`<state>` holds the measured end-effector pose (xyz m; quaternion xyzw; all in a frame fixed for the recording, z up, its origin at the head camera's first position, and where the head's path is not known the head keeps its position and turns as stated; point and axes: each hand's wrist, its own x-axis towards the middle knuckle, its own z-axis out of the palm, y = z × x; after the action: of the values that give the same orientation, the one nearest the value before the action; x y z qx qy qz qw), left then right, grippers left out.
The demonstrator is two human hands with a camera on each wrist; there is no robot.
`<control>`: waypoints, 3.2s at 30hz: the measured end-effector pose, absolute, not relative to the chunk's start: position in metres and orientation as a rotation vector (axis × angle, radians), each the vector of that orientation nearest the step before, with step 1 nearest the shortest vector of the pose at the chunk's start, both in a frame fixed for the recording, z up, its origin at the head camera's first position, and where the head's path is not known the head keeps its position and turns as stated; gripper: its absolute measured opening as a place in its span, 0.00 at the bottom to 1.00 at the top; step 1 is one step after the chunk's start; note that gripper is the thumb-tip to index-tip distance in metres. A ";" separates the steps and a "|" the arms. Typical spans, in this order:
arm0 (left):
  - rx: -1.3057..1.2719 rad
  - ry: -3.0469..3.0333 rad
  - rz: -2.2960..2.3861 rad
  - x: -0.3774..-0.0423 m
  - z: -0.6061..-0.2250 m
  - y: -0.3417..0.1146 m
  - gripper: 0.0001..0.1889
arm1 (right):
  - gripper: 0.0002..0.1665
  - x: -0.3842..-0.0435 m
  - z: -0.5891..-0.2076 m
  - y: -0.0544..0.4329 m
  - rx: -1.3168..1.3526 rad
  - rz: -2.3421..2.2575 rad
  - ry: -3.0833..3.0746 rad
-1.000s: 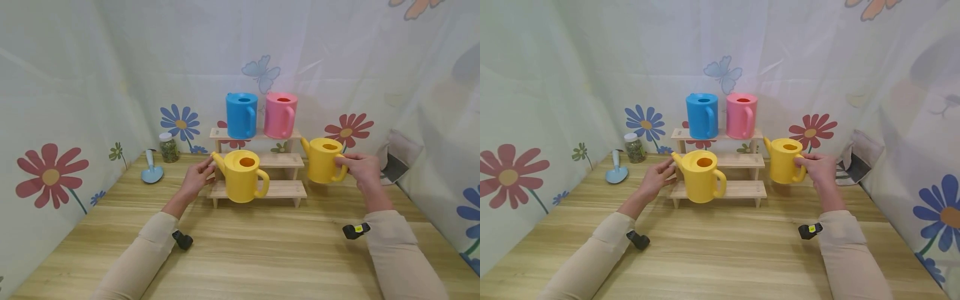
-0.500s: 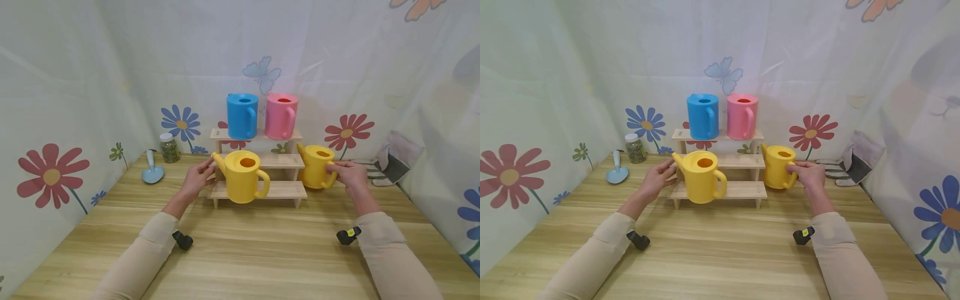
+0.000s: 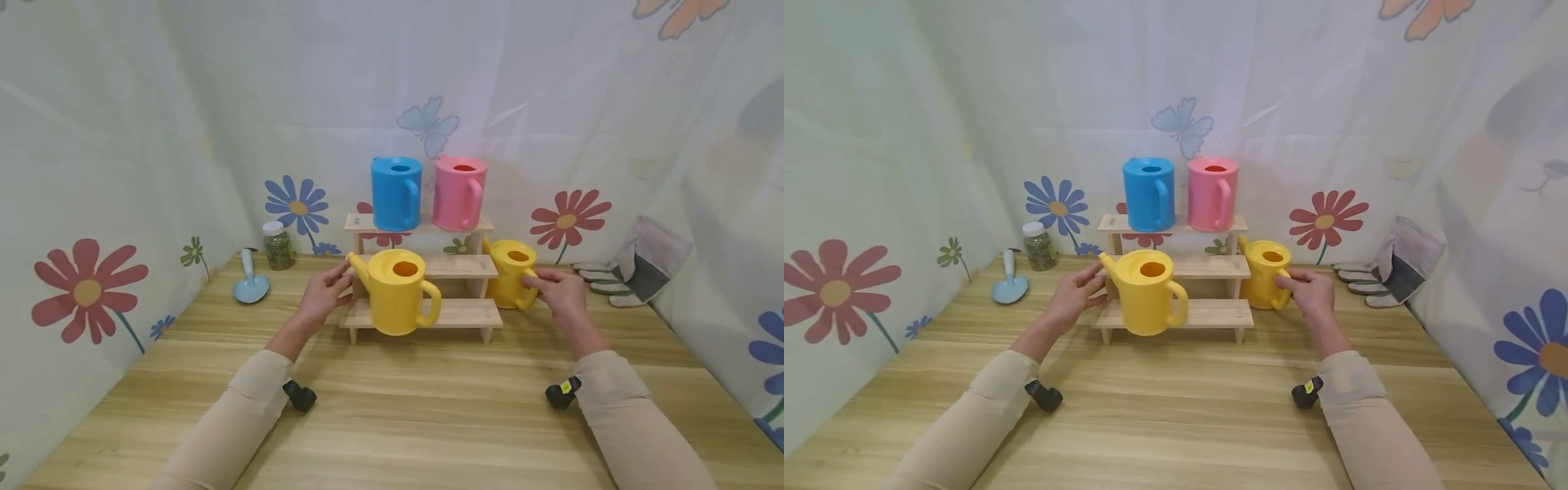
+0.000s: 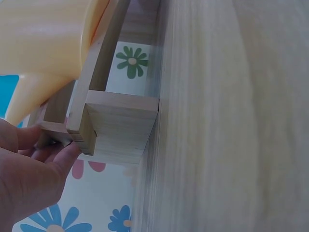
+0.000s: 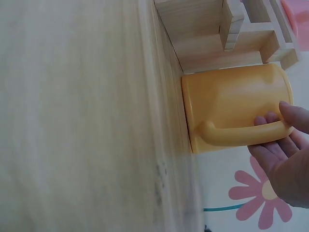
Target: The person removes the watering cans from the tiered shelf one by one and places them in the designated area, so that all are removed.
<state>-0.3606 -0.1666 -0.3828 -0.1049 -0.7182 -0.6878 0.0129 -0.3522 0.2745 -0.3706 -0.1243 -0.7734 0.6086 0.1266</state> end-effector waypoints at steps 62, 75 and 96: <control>-0.311 -2.233 -2.187 -0.363 -0.382 -0.169 0.25 | 0.36 -0.336 -0.336 0.267 -0.102 1.595 -2.328; -0.286 -2.230 -2.203 -0.363 -0.381 -0.170 0.25 | 0.29 -0.300 -0.304 0.204 0.251 1.690 -2.267; -0.303 -2.216 -2.188 -0.360 -0.380 -0.170 0.25 | 0.25 -0.282 -0.322 0.145 0.477 1.790 -2.343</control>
<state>-0.3596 -0.1697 -0.3802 -0.0968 -0.7083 -0.6993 0.0063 -0.2817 0.1450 -0.3221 0.1592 -0.7822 0.5974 0.0773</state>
